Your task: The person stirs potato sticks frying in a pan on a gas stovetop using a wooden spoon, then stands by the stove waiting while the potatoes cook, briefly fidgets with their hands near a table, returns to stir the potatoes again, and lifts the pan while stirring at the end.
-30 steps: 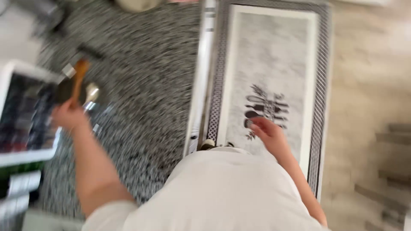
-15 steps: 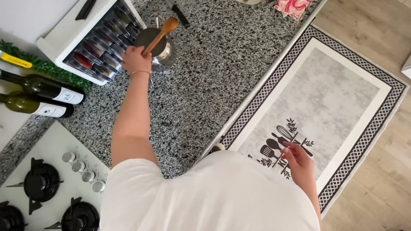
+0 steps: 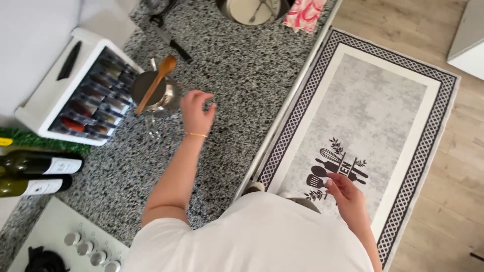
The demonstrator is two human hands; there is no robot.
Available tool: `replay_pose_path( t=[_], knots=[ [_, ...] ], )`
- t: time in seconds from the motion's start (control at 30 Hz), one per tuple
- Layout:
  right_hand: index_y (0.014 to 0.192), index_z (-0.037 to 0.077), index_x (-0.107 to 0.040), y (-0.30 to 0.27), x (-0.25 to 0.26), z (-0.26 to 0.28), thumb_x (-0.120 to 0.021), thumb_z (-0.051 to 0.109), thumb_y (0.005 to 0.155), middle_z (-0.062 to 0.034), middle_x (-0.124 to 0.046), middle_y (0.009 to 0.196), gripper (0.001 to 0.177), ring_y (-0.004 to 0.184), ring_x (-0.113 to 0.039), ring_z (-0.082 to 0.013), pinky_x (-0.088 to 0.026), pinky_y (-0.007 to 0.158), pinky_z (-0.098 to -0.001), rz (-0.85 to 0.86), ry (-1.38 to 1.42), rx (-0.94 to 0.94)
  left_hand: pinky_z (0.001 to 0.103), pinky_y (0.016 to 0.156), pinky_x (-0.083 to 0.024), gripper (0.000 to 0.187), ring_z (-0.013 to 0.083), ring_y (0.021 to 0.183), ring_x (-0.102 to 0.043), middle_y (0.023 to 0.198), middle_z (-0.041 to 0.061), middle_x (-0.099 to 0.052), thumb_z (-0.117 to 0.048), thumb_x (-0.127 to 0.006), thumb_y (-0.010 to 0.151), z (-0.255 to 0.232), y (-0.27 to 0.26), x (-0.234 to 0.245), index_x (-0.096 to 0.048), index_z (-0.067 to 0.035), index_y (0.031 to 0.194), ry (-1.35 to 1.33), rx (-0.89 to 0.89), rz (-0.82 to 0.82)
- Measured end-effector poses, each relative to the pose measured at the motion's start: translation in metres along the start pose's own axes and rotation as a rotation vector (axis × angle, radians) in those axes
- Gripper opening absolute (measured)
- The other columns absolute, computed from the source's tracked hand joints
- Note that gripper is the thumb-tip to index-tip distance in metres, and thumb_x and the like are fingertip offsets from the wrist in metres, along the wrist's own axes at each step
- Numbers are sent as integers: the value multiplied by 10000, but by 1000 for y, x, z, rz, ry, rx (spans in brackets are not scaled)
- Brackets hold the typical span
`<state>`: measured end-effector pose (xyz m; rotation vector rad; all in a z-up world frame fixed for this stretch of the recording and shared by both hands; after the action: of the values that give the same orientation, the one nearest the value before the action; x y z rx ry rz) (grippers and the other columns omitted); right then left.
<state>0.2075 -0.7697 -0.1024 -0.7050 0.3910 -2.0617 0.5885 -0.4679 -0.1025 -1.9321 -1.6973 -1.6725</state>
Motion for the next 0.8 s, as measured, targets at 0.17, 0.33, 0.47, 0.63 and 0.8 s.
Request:
replay_pose_path(
  t=[0.17,0.33,0.47,0.63,0.8],
  knots=[
    [1268,60,-696,39,39,-24,-633,274,983,-59,-768,975,362,899,-718,-152,-530,770,-290,-4,44,69,485,1001,-415,310,312,1095,-583,1117,75,-612,-130,-836,747,-97,-36,-96,-729,-143,1037,-284,-24,244],
    [1270,70,-692,95,109,-31,-635,267,984,-58,-767,970,352,901,-709,-139,-528,783,-292,-40,66,89,448,1010,-438,287,294,1108,-583,1112,53,-620,-125,-830,755,-168,-33,-161,-735,-162,1024,-351,-19,332],
    [1258,73,-689,145,174,-28,-641,253,974,-56,-772,940,339,887,-716,-131,-544,784,-300,-52,19,132,450,998,-443,293,306,1113,-562,1134,59,-615,-134,-833,736,-184,-19,-226,-732,-154,1010,-237,8,302],
    [1243,78,-693,201,235,-8,-663,265,955,-67,-757,906,344,838,-717,-148,-563,779,-301,-13,-129,177,439,988,-456,289,321,1101,-543,1155,50,-617,-154,-817,769,-234,13,-266,-733,-163,1046,-198,156,357],
    [1235,84,-707,249,264,18,-673,275,946,-64,-756,933,348,857,-706,-155,-549,787,-314,76,-123,98,425,966,-469,276,332,1081,-534,1161,44,-618,-162,-807,783,-252,34,-297,-736,-167,1050,-178,259,389]
  ],
)
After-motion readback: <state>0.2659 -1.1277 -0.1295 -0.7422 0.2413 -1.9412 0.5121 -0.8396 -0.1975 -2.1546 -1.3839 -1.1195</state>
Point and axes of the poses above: each hand's wrist, its own y-axis towards the middle knuckle, its own x-axis out of the back of the hand, z = x × y, the point moved 1 cm from there along y, towards the middle knuckle
